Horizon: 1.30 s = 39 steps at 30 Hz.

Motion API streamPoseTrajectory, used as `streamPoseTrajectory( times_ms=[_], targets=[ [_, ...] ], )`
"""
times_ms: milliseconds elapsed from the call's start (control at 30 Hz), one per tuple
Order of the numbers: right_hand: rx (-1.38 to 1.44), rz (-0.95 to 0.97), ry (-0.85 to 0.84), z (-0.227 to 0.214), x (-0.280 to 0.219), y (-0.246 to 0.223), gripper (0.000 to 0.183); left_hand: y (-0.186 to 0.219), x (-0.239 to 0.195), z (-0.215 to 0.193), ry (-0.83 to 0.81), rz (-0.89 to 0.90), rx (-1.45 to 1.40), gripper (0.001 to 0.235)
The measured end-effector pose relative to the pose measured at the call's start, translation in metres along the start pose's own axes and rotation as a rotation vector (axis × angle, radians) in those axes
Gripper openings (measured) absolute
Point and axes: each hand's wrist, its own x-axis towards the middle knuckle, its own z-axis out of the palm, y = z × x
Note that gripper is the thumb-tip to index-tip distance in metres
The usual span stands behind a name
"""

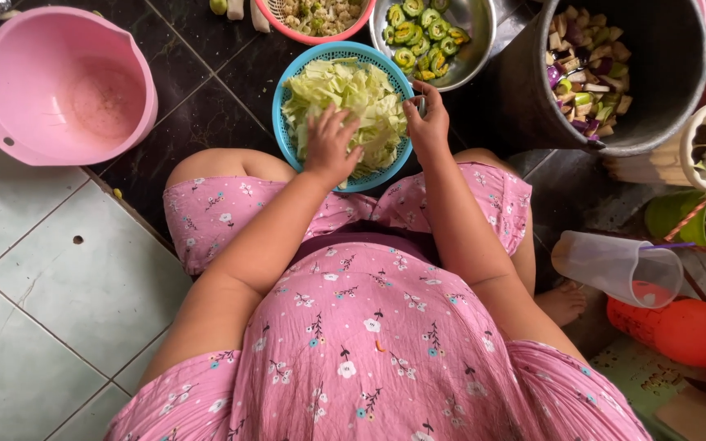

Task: The person is preparing cabbage by tearing and cutting the leaves into smaller pieces and placing them into a colander on the floor.

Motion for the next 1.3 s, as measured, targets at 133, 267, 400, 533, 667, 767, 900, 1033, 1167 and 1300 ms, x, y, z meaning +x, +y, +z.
streamPoseTrajectory(
  times_ms=[133, 267, 400, 533, 667, 767, 900, 1033, 1167, 1300],
  targets=[
    [-0.062, 0.075, 0.009, 0.001, 0.0, -0.012, 0.031, 0.007, 0.002, 0.008, -0.037, 0.206, -0.059, 0.044],
    [-0.036, 0.073, 0.023, 0.0, 0.003, -0.005, 0.033, 0.007, 0.006, 0.011, 0.062, 0.304, -0.217, 0.038],
    [-0.032, 0.082, 0.033, -0.001, 0.005, -0.002, 0.033, -0.024, 0.042, -0.02, 0.332, 0.17, -0.155, 0.022],
    [-0.052, 0.064, 0.027, -0.001, 0.004, -0.008, 0.033, -0.066, 0.085, -0.04, -0.311, -0.255, 0.09, 0.063],
    [-0.011, 0.077, 0.03, 0.0, 0.005, -0.009, 0.032, -0.002, 0.105, -0.096, -0.668, -0.33, 0.108, 0.092],
    [-0.032, 0.097, 0.048, 0.0, 0.004, -0.004, 0.033, -0.001, 0.114, -0.082, -0.784, -0.428, 0.185, 0.086],
    [-0.044, 0.099, 0.075, 0.0, 0.005, -0.004, 0.032, -0.001, 0.116, -0.074, -0.735, -0.476, 0.199, 0.08],
    [-0.013, 0.087, 0.063, -0.004, 0.003, -0.005, 0.031, -0.012, 0.108, -0.078, -0.669, -0.425, 0.076, 0.059],
    [-0.018, 0.111, 0.084, -0.005, 0.004, -0.004, 0.032, -0.047, 0.112, -0.071, -0.602, -0.391, -0.063, 0.046],
    [0.006, 0.089, 0.082, -0.003, 0.004, -0.001, 0.03, -0.033, 0.116, -0.12, -0.461, -0.328, -0.436, 0.038]
  ],
)
